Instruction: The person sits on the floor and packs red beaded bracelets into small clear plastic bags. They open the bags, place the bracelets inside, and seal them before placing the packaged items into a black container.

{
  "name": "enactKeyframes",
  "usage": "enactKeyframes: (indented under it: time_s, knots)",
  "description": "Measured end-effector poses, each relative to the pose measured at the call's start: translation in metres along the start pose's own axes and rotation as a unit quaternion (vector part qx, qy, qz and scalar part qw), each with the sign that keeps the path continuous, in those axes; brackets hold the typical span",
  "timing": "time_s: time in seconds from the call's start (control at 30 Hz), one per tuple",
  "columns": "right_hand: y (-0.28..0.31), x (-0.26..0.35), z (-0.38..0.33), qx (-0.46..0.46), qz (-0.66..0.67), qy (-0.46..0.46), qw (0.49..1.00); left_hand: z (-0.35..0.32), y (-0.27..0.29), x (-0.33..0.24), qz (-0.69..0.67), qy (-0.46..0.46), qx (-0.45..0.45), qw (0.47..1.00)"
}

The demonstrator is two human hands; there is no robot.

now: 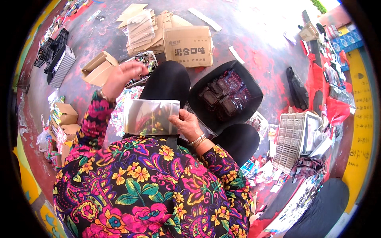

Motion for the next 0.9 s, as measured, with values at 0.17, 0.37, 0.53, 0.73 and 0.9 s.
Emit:
enactKeyframes:
  time_s: [0.17,0.37,0.53,0.73,0.9]
  knots:
    - [0.023,0.016,-0.002,-0.093,-0.167,0.069,0.979,-0.052,-0.023,0.019,0.303,-0.088,0.036,0.948]
    - [0.021,0.036,-0.011,-0.111,-0.184,0.1,0.972,-0.067,-0.041,0.015,0.384,-0.148,0.03,0.911]
    - [0.017,0.035,-0.014,-0.093,-0.156,0.096,0.979,-0.068,-0.047,0.021,0.389,-0.164,0.055,0.905]
    - [0.0,0.081,-0.034,-0.161,-0.464,0.321,0.81,-0.072,-0.05,0.022,0.42,-0.223,0.044,0.879]
    - [-0.008,0.089,-0.041,-0.147,-0.474,0.394,0.774,-0.072,-0.049,0.024,0.42,-0.221,0.046,0.879]
Point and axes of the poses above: each hand's wrist, its own z-axis towards the middle knuckle, its own y-axis out of the back of the hand, x = y × z, the point moved 6 cm from there along z, towards the middle knuckle, and after that the axes turned 8 degrees about -z, right-handed, at the moved point
